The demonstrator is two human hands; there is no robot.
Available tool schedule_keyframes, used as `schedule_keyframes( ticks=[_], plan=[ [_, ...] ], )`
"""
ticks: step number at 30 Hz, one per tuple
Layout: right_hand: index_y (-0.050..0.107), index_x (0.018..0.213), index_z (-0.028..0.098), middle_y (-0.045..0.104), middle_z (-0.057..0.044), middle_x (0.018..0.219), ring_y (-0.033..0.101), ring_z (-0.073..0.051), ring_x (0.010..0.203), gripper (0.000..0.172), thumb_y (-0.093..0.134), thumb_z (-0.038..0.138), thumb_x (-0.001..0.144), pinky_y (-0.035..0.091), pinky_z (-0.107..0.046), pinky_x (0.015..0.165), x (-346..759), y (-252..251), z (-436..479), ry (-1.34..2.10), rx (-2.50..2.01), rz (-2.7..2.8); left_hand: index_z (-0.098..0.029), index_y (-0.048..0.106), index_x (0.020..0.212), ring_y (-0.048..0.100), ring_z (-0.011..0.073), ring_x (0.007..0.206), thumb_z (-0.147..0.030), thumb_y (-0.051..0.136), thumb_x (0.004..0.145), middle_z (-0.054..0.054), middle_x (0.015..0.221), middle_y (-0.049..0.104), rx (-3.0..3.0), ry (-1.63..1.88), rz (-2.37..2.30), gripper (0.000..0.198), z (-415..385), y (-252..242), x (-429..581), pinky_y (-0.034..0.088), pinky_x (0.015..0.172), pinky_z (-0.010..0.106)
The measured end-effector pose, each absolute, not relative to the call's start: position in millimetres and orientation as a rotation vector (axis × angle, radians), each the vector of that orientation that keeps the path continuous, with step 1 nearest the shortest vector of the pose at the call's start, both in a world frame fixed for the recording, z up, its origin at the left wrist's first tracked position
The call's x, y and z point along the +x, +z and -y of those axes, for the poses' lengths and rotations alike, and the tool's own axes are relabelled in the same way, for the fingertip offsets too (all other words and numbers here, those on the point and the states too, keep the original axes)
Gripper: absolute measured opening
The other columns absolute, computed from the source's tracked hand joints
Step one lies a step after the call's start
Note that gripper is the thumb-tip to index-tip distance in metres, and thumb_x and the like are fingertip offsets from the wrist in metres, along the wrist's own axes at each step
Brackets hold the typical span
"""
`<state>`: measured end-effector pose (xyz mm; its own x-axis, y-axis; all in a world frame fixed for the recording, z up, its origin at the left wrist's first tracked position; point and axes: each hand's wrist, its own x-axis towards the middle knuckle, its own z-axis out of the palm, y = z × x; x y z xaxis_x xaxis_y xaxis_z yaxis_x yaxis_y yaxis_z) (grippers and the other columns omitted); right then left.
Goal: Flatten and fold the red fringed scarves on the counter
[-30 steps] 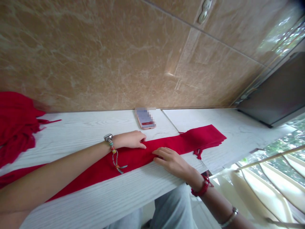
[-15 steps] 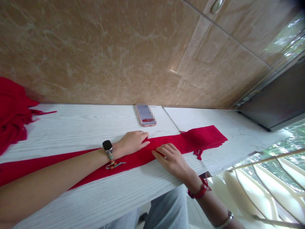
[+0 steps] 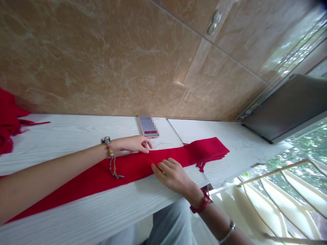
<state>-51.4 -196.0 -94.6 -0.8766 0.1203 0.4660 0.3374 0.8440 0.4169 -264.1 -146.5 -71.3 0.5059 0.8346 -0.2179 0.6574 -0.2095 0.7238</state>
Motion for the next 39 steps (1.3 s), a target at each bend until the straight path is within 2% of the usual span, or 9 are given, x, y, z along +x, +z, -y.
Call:
schedule_keyframes(
  ticks=[8,12,14,21,25,28,32,36,39],
  plan=[
    [0.057,0.078,0.012,0.048,0.001,0.060,0.039,-0.011,0.053,0.012,0.048,0.008,0.084,0.025,-0.029,0.049,-49,-84,200,-0.784,-0.366,2.516,-0.011,0.060,0.107,0.053,0.0144,0.075,-0.037,0.059,0.068,0.004,0.087,0.063,1.834,0.301,-1.274,0.047,149,-64,-265,0.035,0.061,0.021],
    [0.058,0.082,0.010,0.049,0.001,0.060,0.040,-0.011,0.053,0.010,0.048,0.009,0.084,0.026,-0.029,0.049,-41,-63,200,-0.871,-0.377,2.447,-0.017,0.059,0.110,0.052,0.0159,0.092,-0.040,0.064,0.066,0.004,0.106,0.061,1.684,0.453,-1.174,0.049,146,-49,-261,0.037,0.068,0.021],
    [0.058,0.085,0.010,0.051,0.001,0.061,0.041,-0.011,0.054,0.011,0.048,0.008,0.085,0.028,-0.028,0.050,-32,-46,197,-0.934,-0.376,2.424,-0.020,0.057,0.112,0.052,0.0153,0.095,-0.038,0.066,0.065,0.004,0.114,0.058,1.606,0.518,-1.089,0.051,140,-38,-253,0.038,0.072,0.021],
    [0.059,0.090,0.013,0.053,0.001,0.060,0.043,-0.010,0.053,0.019,0.041,0.009,0.088,0.030,-0.026,0.050,33,18,172,-1.294,-0.507,2.370,-0.020,0.056,0.113,0.055,0.0139,0.095,-0.025,0.065,0.069,0.005,0.110,0.060,1.598,0.673,-0.793,0.046,96,12,-180,0.040,0.081,0.025],
    [0.059,0.097,0.014,0.062,-0.004,0.078,0.051,-0.011,0.062,0.024,0.036,0.011,0.089,0.035,-0.024,0.054,85,34,144,-1.328,-0.717,2.363,-0.015,0.050,0.120,0.057,0.0142,0.096,-0.019,0.056,0.074,0.010,0.115,0.059,1.696,0.680,-0.730,0.046,63,30,-120,0.043,0.082,0.026],
    [0.056,0.108,0.015,0.063,-0.008,0.096,0.056,-0.013,0.072,0.028,0.034,0.013,0.090,0.039,-0.024,0.058,123,33,122,-1.227,-0.880,2.473,-0.015,0.043,0.125,0.055,0.0137,0.102,-0.021,0.047,0.081,0.009,0.121,0.055,1.920,0.660,-0.790,0.045,41,33,-76,0.044,0.082,0.025],
    [0.054,0.113,0.018,0.062,-0.008,0.102,0.059,-0.015,0.074,0.031,0.034,0.014,0.090,0.041,-0.023,0.060,160,9,96,-1.038,-1.276,2.562,-0.019,0.038,0.129,0.053,0.0153,0.106,-0.022,0.045,0.081,0.007,0.122,0.055,2.085,0.596,-0.909,0.048,24,18,-30,0.043,0.084,0.027],
    [0.052,0.118,0.023,0.061,-0.008,0.105,0.060,-0.015,0.075,0.036,0.035,0.013,0.088,0.041,-0.022,0.060,180,-30,82,-0.819,-1.584,2.667,-0.016,0.041,0.126,0.041,0.0276,0.118,-0.025,0.056,0.074,0.015,0.128,0.046,2.275,0.546,-1.141,0.055,33,-15,-15,0.034,0.095,0.040],
    [0.047,0.124,0.024,0.062,-0.007,0.103,0.060,-0.014,0.076,0.040,0.035,0.011,0.087,0.041,-0.022,0.062,188,-52,78,-0.757,-1.611,2.677,-0.019,0.037,0.130,0.033,0.0347,0.123,-0.038,0.054,0.076,0.018,0.136,0.034,2.399,0.541,-1.255,0.060,58,-40,-27,0.025,0.097,0.052]
  ],
)
